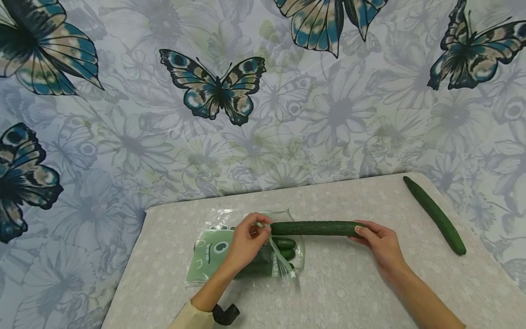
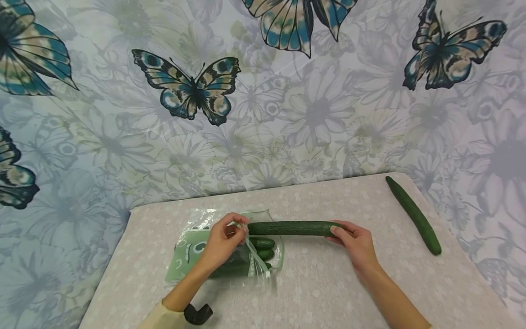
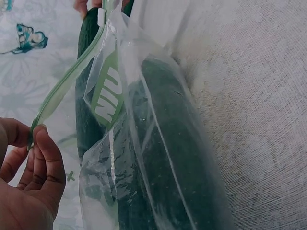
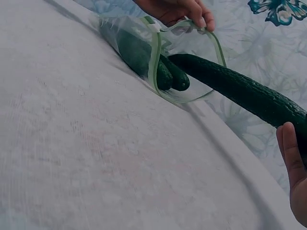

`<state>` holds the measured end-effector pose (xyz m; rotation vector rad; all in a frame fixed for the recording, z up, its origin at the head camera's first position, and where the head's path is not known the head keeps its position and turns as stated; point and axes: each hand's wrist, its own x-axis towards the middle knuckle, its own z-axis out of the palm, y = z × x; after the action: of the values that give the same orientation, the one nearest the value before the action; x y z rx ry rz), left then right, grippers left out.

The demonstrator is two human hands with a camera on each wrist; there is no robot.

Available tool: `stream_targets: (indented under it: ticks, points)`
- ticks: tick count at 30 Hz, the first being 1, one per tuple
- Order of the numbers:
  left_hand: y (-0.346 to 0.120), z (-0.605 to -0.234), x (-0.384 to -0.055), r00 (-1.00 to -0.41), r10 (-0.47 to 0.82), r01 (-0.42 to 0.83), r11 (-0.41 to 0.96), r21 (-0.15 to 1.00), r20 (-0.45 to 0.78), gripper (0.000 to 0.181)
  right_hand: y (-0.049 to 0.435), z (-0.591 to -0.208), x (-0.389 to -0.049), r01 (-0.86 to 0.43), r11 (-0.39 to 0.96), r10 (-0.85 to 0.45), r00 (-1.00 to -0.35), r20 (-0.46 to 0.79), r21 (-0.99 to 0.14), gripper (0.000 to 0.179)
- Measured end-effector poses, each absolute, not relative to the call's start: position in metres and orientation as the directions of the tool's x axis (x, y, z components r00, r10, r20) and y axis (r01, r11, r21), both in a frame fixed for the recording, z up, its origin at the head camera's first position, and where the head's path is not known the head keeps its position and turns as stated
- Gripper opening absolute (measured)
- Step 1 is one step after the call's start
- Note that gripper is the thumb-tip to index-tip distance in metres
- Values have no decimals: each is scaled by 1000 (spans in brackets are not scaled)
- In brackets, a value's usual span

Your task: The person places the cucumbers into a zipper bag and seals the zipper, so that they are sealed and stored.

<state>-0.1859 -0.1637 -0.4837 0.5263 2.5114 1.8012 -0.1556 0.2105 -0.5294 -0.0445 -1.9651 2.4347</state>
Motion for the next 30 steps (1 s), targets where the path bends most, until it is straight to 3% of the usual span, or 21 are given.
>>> stream_targets:
  ticks: [15, 22, 30]
  points:
    - [-165, -478, -188, -929, 268, 329, 277, 903, 256, 19, 207, -530, -156, 12, -184, 47, -999, -20, -983, 27]
    - [-161, -475, -187, -915, 282, 361, 256, 897, 288, 18, 181, -525, -159, 36, -135, 34, -999, -41, -990, 42]
    - [-160, -476, -188, -923, 284, 337, 264, 904, 261, 18, 148, -528, -166, 79, -142, 32, -996, -84, -987, 43]
